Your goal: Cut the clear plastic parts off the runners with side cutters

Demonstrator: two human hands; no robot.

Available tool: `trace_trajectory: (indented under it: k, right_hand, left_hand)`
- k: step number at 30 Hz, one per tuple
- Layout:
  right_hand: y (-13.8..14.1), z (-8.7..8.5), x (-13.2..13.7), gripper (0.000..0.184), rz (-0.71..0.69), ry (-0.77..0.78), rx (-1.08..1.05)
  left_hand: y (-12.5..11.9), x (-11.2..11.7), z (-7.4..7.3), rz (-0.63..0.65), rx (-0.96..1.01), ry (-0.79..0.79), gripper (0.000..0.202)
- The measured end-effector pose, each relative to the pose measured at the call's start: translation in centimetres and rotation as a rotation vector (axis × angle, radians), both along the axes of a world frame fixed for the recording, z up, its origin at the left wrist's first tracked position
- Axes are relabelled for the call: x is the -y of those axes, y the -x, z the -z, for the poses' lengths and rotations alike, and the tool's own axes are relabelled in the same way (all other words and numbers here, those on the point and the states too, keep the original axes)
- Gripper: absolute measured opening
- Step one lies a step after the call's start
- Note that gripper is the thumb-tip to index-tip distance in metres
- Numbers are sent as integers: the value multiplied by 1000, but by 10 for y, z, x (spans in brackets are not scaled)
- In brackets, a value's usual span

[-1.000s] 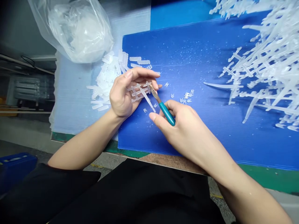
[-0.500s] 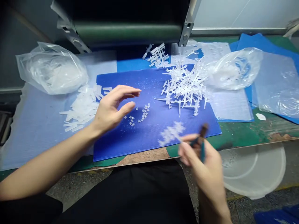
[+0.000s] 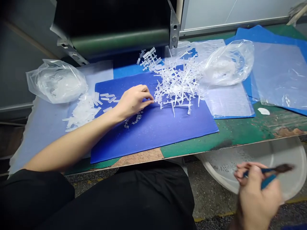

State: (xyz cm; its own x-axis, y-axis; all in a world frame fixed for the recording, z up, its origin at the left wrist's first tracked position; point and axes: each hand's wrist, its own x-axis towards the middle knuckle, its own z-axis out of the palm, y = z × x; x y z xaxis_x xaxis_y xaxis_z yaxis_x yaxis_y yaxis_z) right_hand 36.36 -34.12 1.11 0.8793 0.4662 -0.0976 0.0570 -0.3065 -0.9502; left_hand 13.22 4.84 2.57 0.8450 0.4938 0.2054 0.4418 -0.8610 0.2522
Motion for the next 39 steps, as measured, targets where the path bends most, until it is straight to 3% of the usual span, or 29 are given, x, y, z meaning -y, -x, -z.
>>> trace_trajectory:
  k: [1,3,7,10,12,14,18,20,22,24,27,32,36,39]
  right_hand:
    - [14,-3,-20,29,91,-53,97]
    - [42,-12,-67,33,-19,-59,135]
    - [86,-36,-157,39,-540,-221,248]
    - [108,-51,-194,27,-759,-230,359]
    - [121,-57,-207,15,-773,-235,402]
    - [133,-60,-218,15,-699,-297,318]
    - [163,-58,-241,22,-660,-455,-239]
    - [180,-53,-252,24,-729,-443,-456]
    - [195,-48,-260,26,-781,-371,-551]
    - [204,-43,-265,28,-808,-295,-575]
    - [202,-39,-271,26,-837,-217,-577]
    - [183,-33,-285,22,-824,-212,-444]
    - [175,-23,-293,30,-976,-92,-369]
    - [174,-20,-293,41,-1032,-14,-207]
  left_hand:
    - [5,5,-4,-19,34,3,15]
    - [16,19,-13,-59,80,5,13]
    - [39,49,-35,-70,132,65,14]
    - [58,59,-50,-55,250,285,11]
    - [72,59,-54,-56,330,446,14]
    - [85,55,-50,-70,463,595,26]
    - [102,47,-26,-86,940,918,78]
    - [106,47,-16,-19,1007,1152,94]
    - [110,49,-12,50,977,1384,85]
    - [116,50,-12,65,969,1511,65]
    - [126,47,-11,4,1069,1522,53]
    - [136,33,-2,-249,1353,1435,53]
    - [132,28,6,-354,1371,1390,52]
    - [128,26,13,-348,1353,1333,51]
